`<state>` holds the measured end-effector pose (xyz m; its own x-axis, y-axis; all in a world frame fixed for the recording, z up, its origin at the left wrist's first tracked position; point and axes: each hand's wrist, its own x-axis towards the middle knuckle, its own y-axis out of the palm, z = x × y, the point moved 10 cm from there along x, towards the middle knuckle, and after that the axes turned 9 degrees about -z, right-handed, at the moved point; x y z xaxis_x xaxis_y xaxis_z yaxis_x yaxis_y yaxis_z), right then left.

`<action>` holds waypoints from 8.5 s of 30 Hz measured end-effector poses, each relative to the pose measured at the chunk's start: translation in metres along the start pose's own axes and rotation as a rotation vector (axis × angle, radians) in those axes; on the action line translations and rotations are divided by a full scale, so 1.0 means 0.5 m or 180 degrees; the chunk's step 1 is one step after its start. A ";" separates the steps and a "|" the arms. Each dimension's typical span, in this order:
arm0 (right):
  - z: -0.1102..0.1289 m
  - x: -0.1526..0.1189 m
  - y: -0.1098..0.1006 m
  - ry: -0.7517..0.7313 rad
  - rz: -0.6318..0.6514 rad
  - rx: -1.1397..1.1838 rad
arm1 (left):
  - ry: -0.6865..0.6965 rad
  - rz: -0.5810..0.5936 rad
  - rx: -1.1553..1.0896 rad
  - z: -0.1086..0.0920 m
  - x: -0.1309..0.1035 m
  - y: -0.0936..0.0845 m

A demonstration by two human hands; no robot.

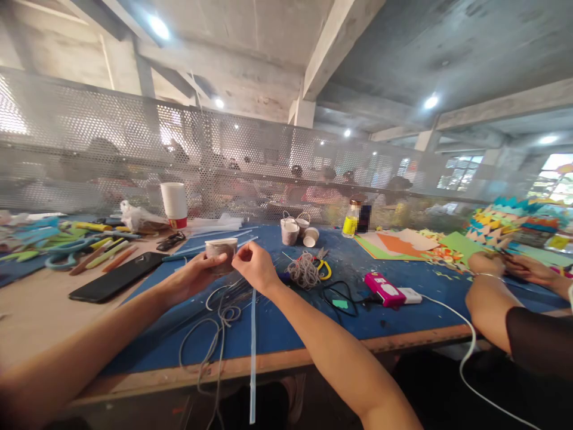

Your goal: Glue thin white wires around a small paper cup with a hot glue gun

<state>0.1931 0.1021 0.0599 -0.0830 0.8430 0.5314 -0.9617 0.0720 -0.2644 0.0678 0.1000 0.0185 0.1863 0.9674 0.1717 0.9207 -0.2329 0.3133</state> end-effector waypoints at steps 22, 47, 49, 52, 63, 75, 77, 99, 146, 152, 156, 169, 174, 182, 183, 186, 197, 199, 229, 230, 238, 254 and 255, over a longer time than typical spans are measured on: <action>-0.016 0.013 -0.024 0.0151 -0.0099 0.0762 | -0.0276 -0.0010 -0.0021 -0.005 -0.018 0.013; -0.018 0.014 -0.034 0.0153 -0.0147 0.0655 | -0.0241 0.0088 -0.0011 -0.008 -0.021 0.018; -0.018 0.014 -0.035 0.0139 -0.0151 0.0628 | -0.0232 0.0148 -0.0007 -0.006 -0.020 0.020; -0.017 0.015 -0.035 0.0124 -0.0143 0.0638 | -0.0215 0.0206 -0.0014 -0.006 -0.020 0.022; -0.012 0.013 -0.037 0.0208 -0.0162 0.0571 | -0.0226 0.0224 0.0018 -0.011 -0.026 0.029; -0.013 0.013 -0.035 0.0255 -0.0155 0.0621 | -0.0242 0.0228 -0.0044 -0.018 -0.030 0.035; -0.013 0.014 -0.035 0.0256 -0.0159 0.0649 | -0.0234 0.0260 -0.0052 -0.017 -0.030 0.035; -0.037 0.018 -0.024 0.0409 -0.0112 0.0906 | -0.0375 0.0252 -0.0176 -0.011 -0.034 0.035; -0.056 0.007 -0.009 0.0902 -0.0114 0.1049 | -0.0295 0.0004 0.0067 0.006 -0.023 0.020; -0.057 0.008 -0.006 0.0914 -0.0084 0.1097 | -0.0264 0.0081 0.0026 0.004 -0.026 0.023; -0.054 0.006 -0.006 0.0924 -0.0058 0.1161 | -0.0271 0.0113 -0.0014 0.006 -0.023 0.022; -0.050 0.002 0.001 0.0998 0.0039 0.1383 | -0.0467 0.0000 -0.0171 0.011 -0.026 0.017; -0.032 0.006 0.000 0.0721 0.0058 0.1504 | -0.0370 0.0084 -0.0245 -0.001 -0.025 0.027; 0.004 -0.003 -0.012 -0.0043 -0.0052 0.0730 | -0.0444 -0.0261 -0.0394 0.003 -0.017 0.002; 0.013 -0.007 -0.015 -0.0189 -0.0078 0.0535 | -0.0460 -0.0293 -0.0419 0.005 -0.016 -0.001; 0.048 -0.023 -0.014 -0.0752 -0.0067 -0.0051 | -0.0477 -0.0354 -0.0477 0.008 -0.014 -0.010; 0.106 -0.052 0.002 -0.1499 0.0230 -0.0307 | -0.0174 -0.0122 -0.0203 -0.008 -0.016 0.010; 0.108 -0.052 0.000 -0.1407 0.0263 -0.0164 | -0.0162 -0.0188 -0.0144 -0.007 -0.015 0.004; -0.021 0.013 -0.065 -0.0746 0.0630 -0.2850 | -0.0674 -0.0752 -0.0321 0.007 -0.023 -0.024; -0.038 0.011 -0.067 -0.0626 0.0847 -0.3107 | -0.0679 -0.0783 -0.0321 0.006 -0.024 -0.023; -0.073 -0.015 -0.073 -0.0232 0.1787 -0.3537 | -0.0622 -0.0927 -0.0409 -0.002 -0.029 -0.029; -0.050 -0.025 -0.080 -0.0521 0.1626 -0.3123 | -0.0562 -0.1018 -0.0343 -0.006 -0.020 -0.042; -0.049 -0.022 -0.088 -0.0531 0.1545 -0.2987 | -0.0551 -0.1018 -0.0365 -0.007 -0.019 -0.044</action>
<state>0.2425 0.1028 0.0457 -0.5058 0.8134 0.2873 -0.2365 0.1896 -0.9530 0.0445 0.0954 0.0130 -0.0400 0.9933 -0.1088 0.8992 0.0833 0.4296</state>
